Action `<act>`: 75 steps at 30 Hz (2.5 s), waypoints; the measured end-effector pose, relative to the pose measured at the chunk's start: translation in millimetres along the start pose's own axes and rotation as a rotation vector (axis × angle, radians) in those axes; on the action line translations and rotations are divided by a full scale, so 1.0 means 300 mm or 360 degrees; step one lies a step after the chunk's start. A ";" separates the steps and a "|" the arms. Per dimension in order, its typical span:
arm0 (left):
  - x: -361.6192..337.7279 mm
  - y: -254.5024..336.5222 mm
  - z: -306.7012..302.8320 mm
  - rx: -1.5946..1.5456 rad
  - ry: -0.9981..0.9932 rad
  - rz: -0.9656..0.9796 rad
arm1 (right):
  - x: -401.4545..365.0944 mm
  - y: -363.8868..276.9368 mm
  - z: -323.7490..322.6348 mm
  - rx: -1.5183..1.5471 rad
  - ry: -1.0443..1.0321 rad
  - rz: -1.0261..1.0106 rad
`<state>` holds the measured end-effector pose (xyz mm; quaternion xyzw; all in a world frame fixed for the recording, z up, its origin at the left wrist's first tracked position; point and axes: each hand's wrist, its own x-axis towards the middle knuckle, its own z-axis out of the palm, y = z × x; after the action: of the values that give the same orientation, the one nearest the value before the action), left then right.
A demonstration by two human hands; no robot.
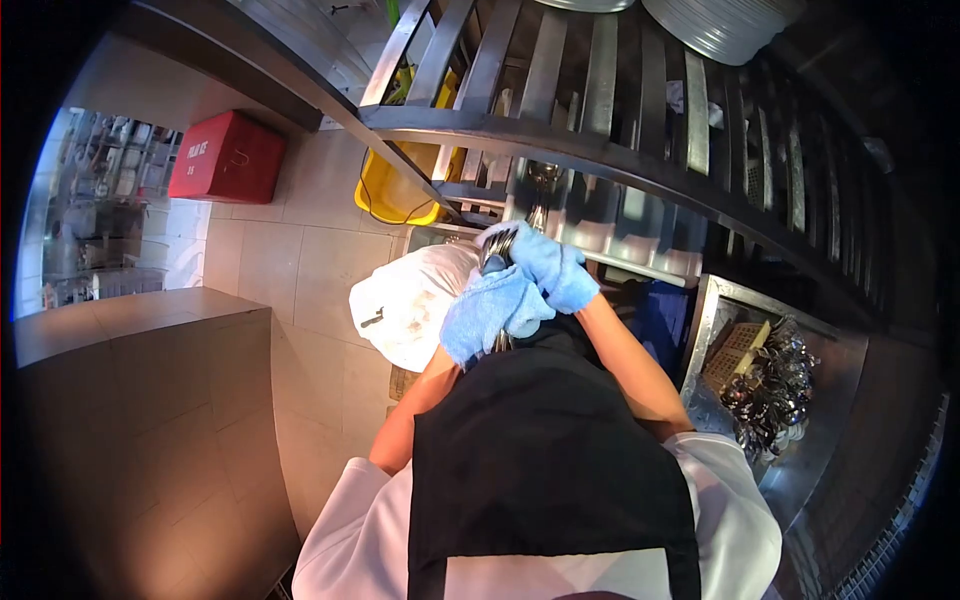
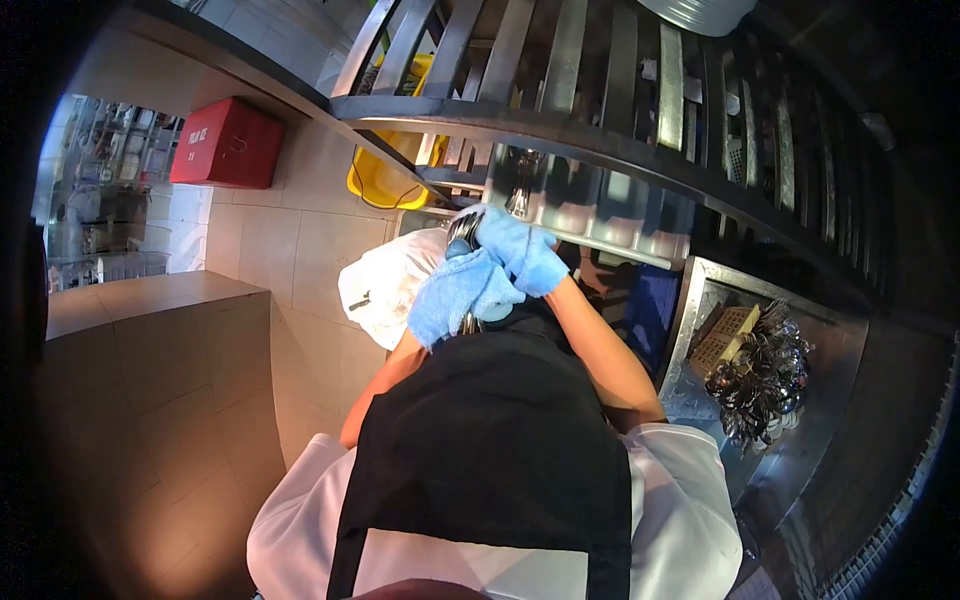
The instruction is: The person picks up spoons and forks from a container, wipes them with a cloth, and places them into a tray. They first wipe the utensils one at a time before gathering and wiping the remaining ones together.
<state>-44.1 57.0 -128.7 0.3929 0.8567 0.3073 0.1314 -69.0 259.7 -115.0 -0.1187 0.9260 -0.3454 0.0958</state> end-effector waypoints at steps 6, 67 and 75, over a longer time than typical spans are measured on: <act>0.057 0.052 -0.053 0.0059 -0.0179 -0.0121 | 0.007 -0.097 -0.110 -0.0414 0.0464 0.0620; 0.084 0.076 -0.061 0.0378 0.0156 0.0140 | 0.104 0.126 0.170 0.1296 0.1083 0.0542; 0.102 0.079 -0.098 0.0174 -0.0047 -0.0168 | -0.016 0.154 0.287 0.2076 0.0267 0.0679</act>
<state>-63.9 79.6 -90.6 0.3583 0.8897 0.2469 0.1385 -49.1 242.0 -209.1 0.1751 0.5363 -0.8135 0.1417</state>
